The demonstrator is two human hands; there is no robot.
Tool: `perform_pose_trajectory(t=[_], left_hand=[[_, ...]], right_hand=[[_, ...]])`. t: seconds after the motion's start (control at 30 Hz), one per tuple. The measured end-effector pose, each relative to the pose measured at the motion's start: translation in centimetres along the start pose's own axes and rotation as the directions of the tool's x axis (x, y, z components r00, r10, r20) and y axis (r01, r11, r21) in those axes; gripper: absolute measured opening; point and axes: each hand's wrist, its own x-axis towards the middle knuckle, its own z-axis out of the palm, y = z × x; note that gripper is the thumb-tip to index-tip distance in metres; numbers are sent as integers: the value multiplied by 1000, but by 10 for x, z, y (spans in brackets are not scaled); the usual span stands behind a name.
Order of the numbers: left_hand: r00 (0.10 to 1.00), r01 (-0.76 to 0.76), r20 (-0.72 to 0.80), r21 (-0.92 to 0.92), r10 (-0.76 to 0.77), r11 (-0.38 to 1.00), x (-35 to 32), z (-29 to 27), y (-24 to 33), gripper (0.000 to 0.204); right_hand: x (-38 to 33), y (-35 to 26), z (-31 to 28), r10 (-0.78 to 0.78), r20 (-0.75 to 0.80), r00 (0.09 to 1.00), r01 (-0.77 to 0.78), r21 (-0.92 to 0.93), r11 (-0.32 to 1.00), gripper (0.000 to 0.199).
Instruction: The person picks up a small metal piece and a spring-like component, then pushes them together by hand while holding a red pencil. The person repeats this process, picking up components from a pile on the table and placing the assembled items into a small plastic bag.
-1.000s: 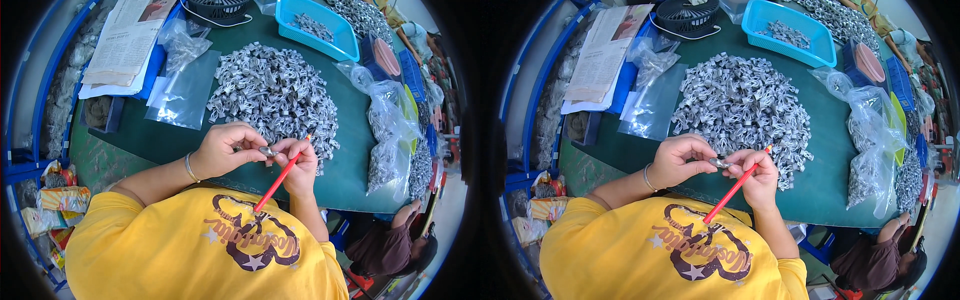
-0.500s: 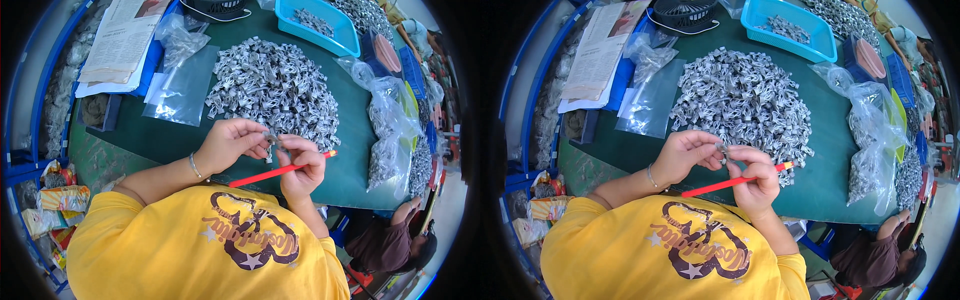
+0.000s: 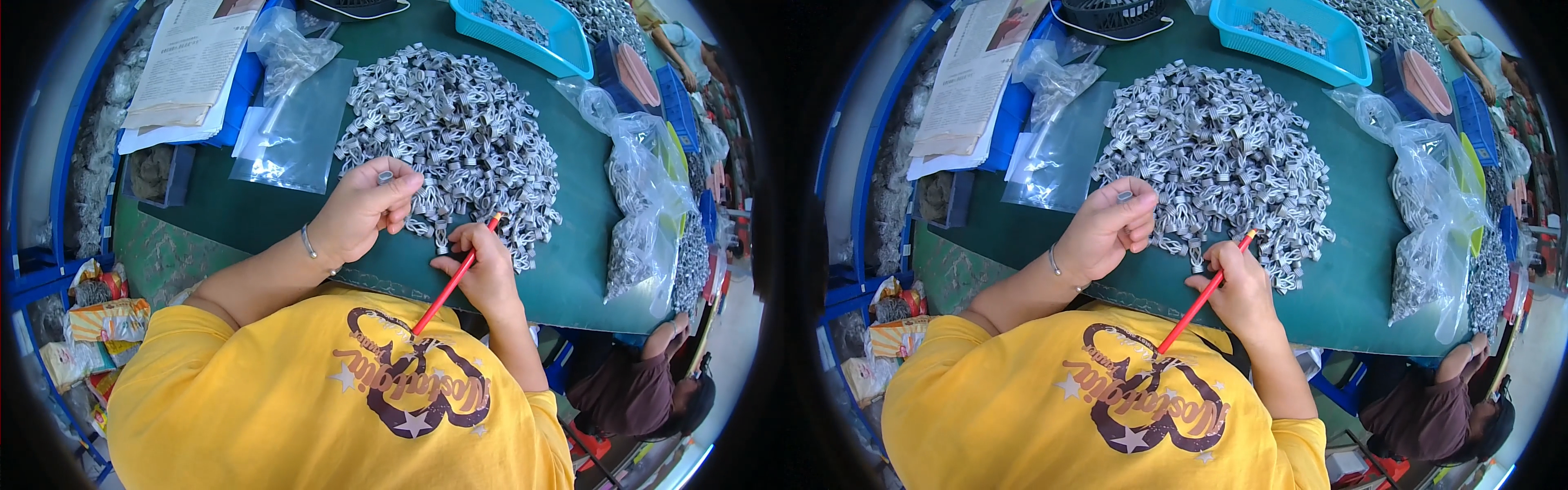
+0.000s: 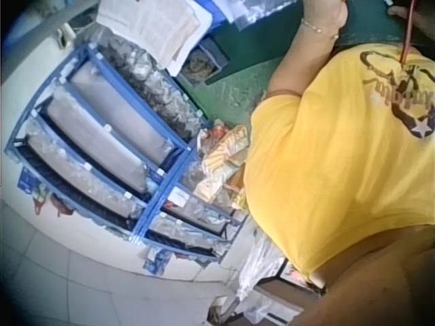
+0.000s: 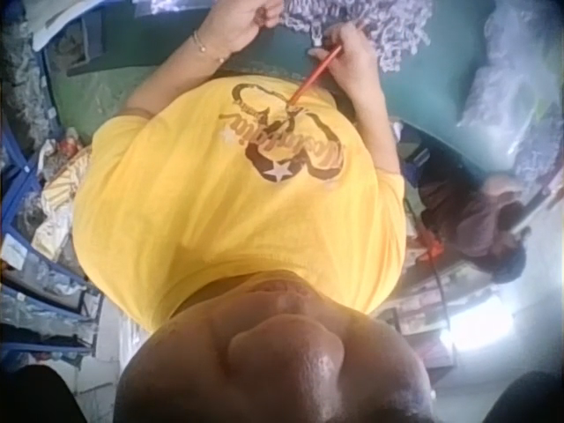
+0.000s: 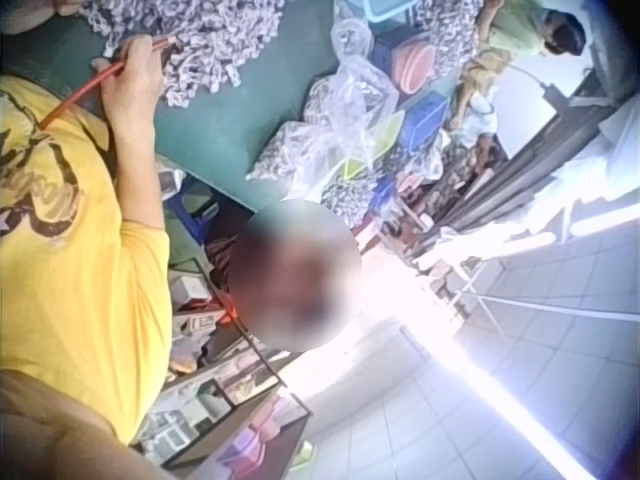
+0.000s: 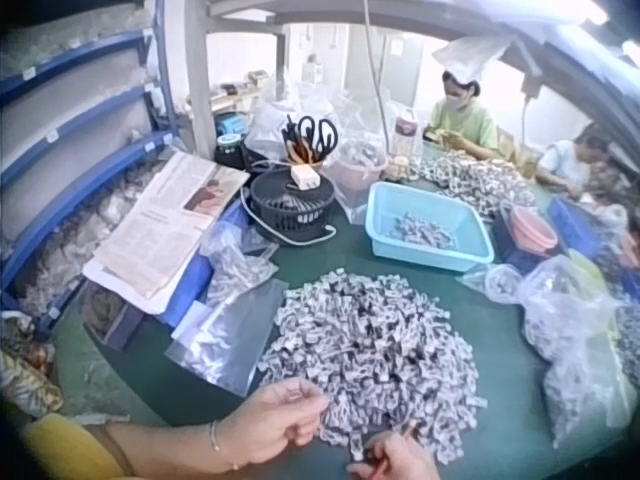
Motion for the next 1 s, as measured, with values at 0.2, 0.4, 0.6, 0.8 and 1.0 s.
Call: perform_pose_trajectory(t=[0.2,0.4,0.6,0.8,1.0], left_hand=[[987,-136,-22,444,162,885,-1,3,-3,10],[908,-416,315,763,278,495,-5,3,-9,31],[904,-425,305,720,300,549,-8,7,-8,25],[845,-529,364,674,391,516,-9,10,-7,25],[831,-550,341,628,440,551,-9,11,-8,21]], right_hand=[[-2,4,-3,12,-170,985,8,120,993,31],[6,-14,-16,357,-5,934,-212,796,567,24],[9,-16,-15,318,90,944,-197,926,323,23],[8,-2,-1,137,-64,988,-6,889,458,28],[9,-11,0,75,-260,963,163,779,605,34]])
